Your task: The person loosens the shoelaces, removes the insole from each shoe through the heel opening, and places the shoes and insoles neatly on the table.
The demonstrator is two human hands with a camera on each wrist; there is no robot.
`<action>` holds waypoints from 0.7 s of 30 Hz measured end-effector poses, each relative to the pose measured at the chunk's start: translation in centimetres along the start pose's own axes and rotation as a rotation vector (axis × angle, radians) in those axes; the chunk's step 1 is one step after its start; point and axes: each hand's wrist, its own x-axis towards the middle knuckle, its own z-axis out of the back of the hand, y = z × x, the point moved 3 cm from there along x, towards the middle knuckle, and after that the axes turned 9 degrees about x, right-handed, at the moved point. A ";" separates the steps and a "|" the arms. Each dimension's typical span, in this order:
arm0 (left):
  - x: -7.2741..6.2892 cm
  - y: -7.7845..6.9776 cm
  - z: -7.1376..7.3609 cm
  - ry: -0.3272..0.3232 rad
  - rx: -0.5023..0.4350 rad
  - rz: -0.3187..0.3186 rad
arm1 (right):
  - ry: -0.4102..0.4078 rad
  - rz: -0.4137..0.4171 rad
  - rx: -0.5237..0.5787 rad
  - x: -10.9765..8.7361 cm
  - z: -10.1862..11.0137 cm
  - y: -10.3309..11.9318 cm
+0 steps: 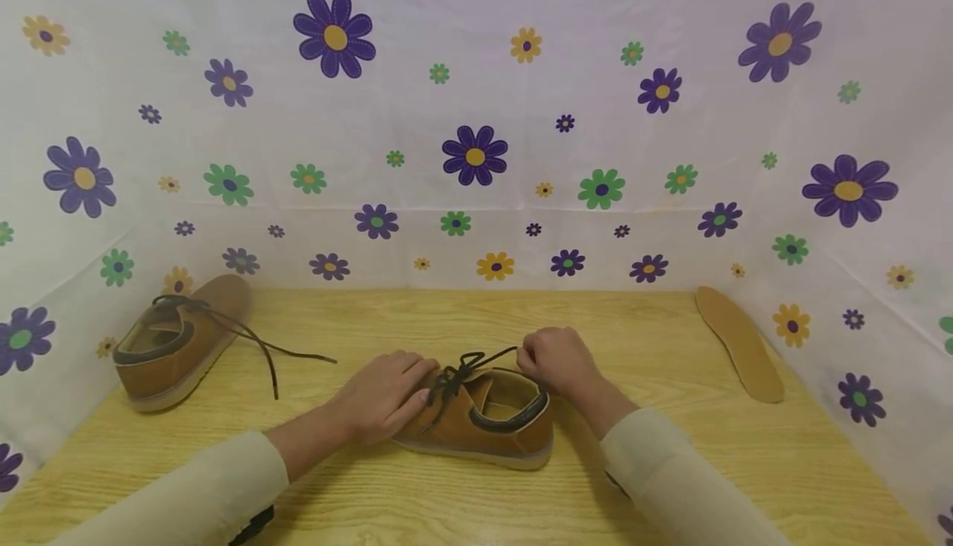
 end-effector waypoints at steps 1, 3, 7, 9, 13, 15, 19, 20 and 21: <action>0.0 0.0 0.0 0.000 -0.001 0.000 | 0.001 0.001 0.000 0.0 0.0 0.0; 0.0 0.0 -0.1 0.000 -0.002 0.001 | -0.001 0.005 0.000 -0.1 0.0 0.0; 0.0 0.0 -0.1 0.002 -0.006 0.005 | -0.002 0.005 -0.001 -0.1 0.0 0.1; 0.0 0.0 -0.1 0.001 -0.006 0.004 | 0.001 0.002 -0.009 0.0 0.0 0.1; -0.1 0.0 -0.1 -0.011 0.000 -0.004 | 0.003 -0.005 -0.037 -0.1 0.0 0.1; -0.1 -0.1 -0.1 -0.020 0.007 -0.010 | 0.003 -0.009 -0.048 -0.1 0.0 0.0; -0.1 -0.1 0.0 -0.033 0.011 -0.016 | 0.010 -0.014 -0.053 -0.2 -0.1 -0.1; -0.1 -0.1 0.1 -0.034 0.008 -0.015 | 0.013 -0.017 -0.053 -0.1 -0.1 -0.1; -0.1 -0.1 0.1 -0.031 0.007 -0.012 | 0.015 -0.020 -0.053 -0.1 -0.1 -0.1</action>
